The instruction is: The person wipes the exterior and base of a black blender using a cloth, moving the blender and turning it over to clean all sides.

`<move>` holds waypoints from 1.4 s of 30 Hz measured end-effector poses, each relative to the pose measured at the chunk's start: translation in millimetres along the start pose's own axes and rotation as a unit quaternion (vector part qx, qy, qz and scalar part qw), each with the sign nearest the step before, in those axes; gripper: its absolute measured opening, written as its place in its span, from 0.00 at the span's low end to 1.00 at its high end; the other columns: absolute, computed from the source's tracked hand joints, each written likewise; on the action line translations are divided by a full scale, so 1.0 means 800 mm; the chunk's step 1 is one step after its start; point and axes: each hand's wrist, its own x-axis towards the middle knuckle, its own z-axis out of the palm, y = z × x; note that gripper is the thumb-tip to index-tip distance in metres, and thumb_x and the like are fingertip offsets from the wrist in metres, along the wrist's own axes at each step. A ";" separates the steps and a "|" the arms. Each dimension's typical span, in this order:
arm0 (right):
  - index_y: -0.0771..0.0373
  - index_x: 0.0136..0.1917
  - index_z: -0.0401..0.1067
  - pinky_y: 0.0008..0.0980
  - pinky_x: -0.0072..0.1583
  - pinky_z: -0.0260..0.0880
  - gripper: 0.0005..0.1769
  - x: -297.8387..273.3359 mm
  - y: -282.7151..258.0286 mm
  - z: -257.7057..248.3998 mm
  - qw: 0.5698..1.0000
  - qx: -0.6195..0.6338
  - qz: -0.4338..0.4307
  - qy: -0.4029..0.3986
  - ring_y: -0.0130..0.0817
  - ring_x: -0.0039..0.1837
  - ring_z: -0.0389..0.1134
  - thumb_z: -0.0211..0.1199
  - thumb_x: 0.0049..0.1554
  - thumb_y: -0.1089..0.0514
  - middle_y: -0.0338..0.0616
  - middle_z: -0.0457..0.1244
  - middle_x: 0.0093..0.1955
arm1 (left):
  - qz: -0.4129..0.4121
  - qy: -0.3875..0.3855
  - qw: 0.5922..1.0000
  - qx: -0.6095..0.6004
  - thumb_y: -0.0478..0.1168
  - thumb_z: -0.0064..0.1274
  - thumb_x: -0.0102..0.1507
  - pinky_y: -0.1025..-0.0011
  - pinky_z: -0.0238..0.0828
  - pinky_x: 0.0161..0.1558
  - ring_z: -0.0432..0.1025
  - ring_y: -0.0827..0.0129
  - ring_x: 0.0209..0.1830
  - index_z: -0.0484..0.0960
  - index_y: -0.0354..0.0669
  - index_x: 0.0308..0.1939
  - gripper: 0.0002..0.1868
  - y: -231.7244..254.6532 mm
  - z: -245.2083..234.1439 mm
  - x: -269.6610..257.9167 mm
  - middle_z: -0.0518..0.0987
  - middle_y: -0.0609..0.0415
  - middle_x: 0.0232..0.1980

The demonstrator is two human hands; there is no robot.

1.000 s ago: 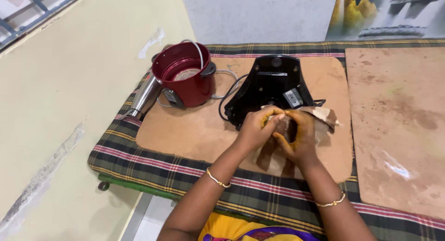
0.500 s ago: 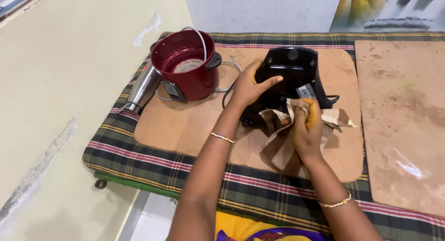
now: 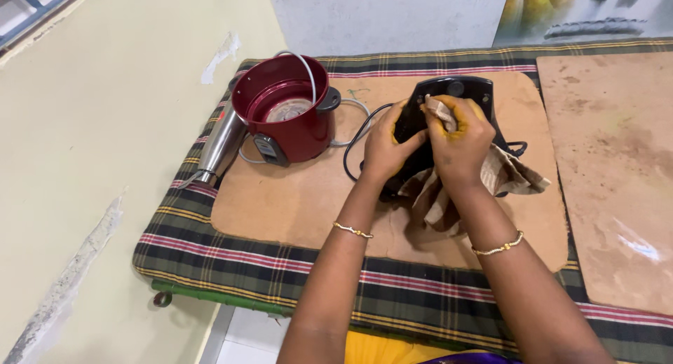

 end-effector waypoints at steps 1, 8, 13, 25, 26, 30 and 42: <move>0.68 0.54 0.78 0.37 0.51 0.71 0.08 -0.002 0.003 0.001 1.000 -0.007 -0.003 0.000 0.46 0.48 0.72 0.70 0.60 0.67 0.52 0.68 0.47 | -0.002 -0.003 1.000 0.001 0.49 0.69 0.56 0.61 0.71 0.62 0.76 0.54 0.61 0.75 0.45 0.65 0.35 -0.003 0.001 0.000 0.81 0.46 0.59; 0.68 0.49 0.77 0.39 0.49 0.69 0.05 -0.011 0.011 0.005 1.000 -0.016 0.016 0.009 0.47 0.45 0.71 0.69 0.58 0.67 0.54 0.67 0.43 | 0.016 0.002 1.000 -0.007 0.47 0.67 0.56 0.61 0.71 0.63 0.75 0.53 0.62 0.75 0.47 0.66 0.35 -0.007 0.004 0.000 0.81 0.47 0.60; 0.70 0.42 0.76 0.41 0.46 0.69 0.11 0.007 0.018 0.009 0.997 -0.069 0.041 0.017 0.48 0.40 0.70 0.74 0.56 0.60 0.55 0.67 0.39 | 0.008 -0.004 1.000 0.000 0.47 0.67 0.55 0.60 0.71 0.61 0.75 0.53 0.61 0.75 0.47 0.65 0.35 0.002 -0.001 0.001 0.81 0.48 0.59; 0.71 0.40 0.73 0.44 0.44 0.67 0.14 0.011 0.009 0.014 0.994 -0.096 0.043 0.011 0.53 0.38 0.68 0.74 0.55 0.59 0.58 0.65 0.37 | -0.012 -0.008 1.000 0.019 0.47 0.67 0.53 0.59 0.69 0.63 0.73 0.51 0.63 0.75 0.48 0.66 0.37 -0.007 0.005 0.002 0.80 0.47 0.61; 0.71 0.40 0.73 0.44 0.44 0.68 0.14 0.010 0.009 0.012 0.994 -0.094 0.049 0.002 0.53 0.39 0.68 0.74 0.55 0.59 0.58 0.65 0.37 | -0.010 -0.006 1.000 0.015 0.47 0.67 0.54 0.59 0.69 0.64 0.73 0.51 0.63 0.75 0.48 0.66 0.36 -0.009 0.005 0.001 0.81 0.48 0.61; 0.69 0.41 0.74 0.43 0.44 0.69 0.12 0.015 0.011 0.013 0.993 -0.072 0.089 -0.021 0.52 0.39 0.70 0.72 0.56 0.57 0.57 0.66 0.38 | -0.007 -0.008 0.999 0.034 0.48 0.68 0.54 0.58 0.68 0.63 0.72 0.49 0.64 0.74 0.47 0.66 0.37 -0.015 0.005 -0.001 0.79 0.46 0.62; 0.69 0.41 0.73 0.44 0.44 0.68 0.12 0.000 0.007 -0.014 0.994 -0.063 0.086 -0.024 0.53 0.40 0.69 0.71 0.56 0.58 0.57 0.66 0.38 | 0.004 -0.015 1.000 -0.012 0.46 0.69 0.56 0.60 0.71 0.62 0.75 0.52 0.61 0.76 0.45 0.64 0.34 0.003 -0.002 0.000 0.81 0.46 0.59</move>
